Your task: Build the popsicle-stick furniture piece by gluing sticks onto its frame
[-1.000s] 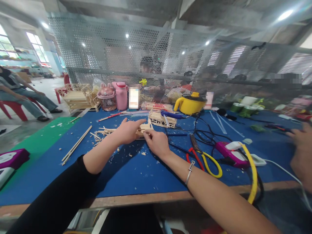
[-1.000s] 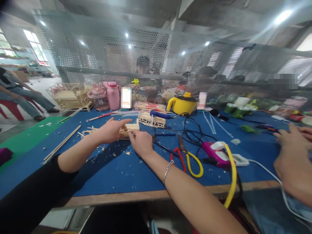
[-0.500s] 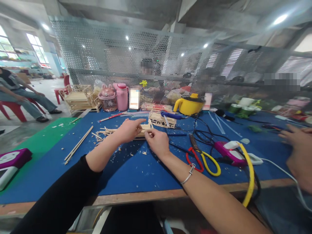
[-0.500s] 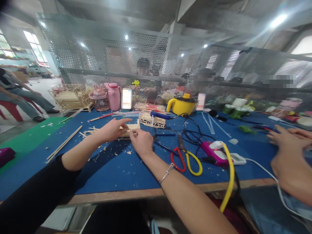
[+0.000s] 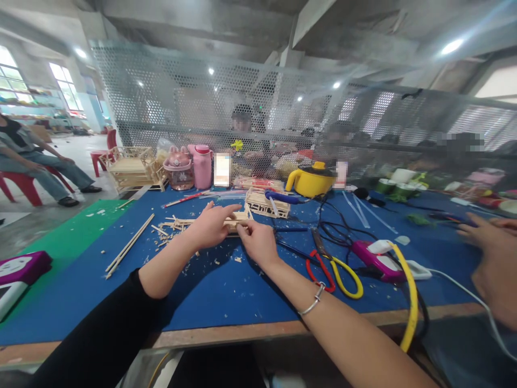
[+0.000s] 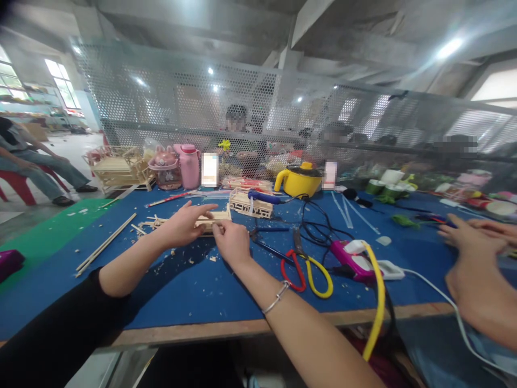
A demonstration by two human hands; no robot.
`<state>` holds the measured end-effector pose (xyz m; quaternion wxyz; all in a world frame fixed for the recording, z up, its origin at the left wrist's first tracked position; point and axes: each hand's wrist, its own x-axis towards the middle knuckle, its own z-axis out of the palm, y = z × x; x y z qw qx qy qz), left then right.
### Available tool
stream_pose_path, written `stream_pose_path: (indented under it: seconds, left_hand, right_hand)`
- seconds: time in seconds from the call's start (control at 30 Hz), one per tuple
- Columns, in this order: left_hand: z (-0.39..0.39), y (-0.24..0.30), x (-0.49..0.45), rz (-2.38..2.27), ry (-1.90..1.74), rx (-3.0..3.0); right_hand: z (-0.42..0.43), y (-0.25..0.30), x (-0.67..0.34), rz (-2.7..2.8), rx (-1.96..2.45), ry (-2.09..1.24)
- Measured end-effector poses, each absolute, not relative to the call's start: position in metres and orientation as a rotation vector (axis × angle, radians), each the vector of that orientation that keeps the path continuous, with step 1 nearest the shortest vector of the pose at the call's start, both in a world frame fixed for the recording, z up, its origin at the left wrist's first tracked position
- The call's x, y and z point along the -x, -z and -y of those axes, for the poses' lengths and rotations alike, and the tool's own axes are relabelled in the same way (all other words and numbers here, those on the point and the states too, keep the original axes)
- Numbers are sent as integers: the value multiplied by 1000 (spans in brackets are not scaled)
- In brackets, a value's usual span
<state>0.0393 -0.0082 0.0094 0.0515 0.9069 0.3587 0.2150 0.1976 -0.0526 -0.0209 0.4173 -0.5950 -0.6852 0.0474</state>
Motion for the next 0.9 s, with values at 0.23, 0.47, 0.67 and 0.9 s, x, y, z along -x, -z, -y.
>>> stream_pose_path:
  seconds: [0.23, 0.47, 0.67, 0.9]
  left_hand:
    - [11, -10, -41, -1103, -739, -2770]
    - [14, -13, -40, -1175, -728, -2769]
    - [3, -7, -46, -1170, -632, -2782]
    - [-4, -9, -50, -1185, -593, -2754]
  right_hand:
    - [51, 20, -193, 1750, 1571, -45]
    - [53, 20, -194, 1738, 1649, -12]
    - [50, 20, -190, 1731, 1736, 60]
    - [49, 21, -188, 1716, 1774, 82]
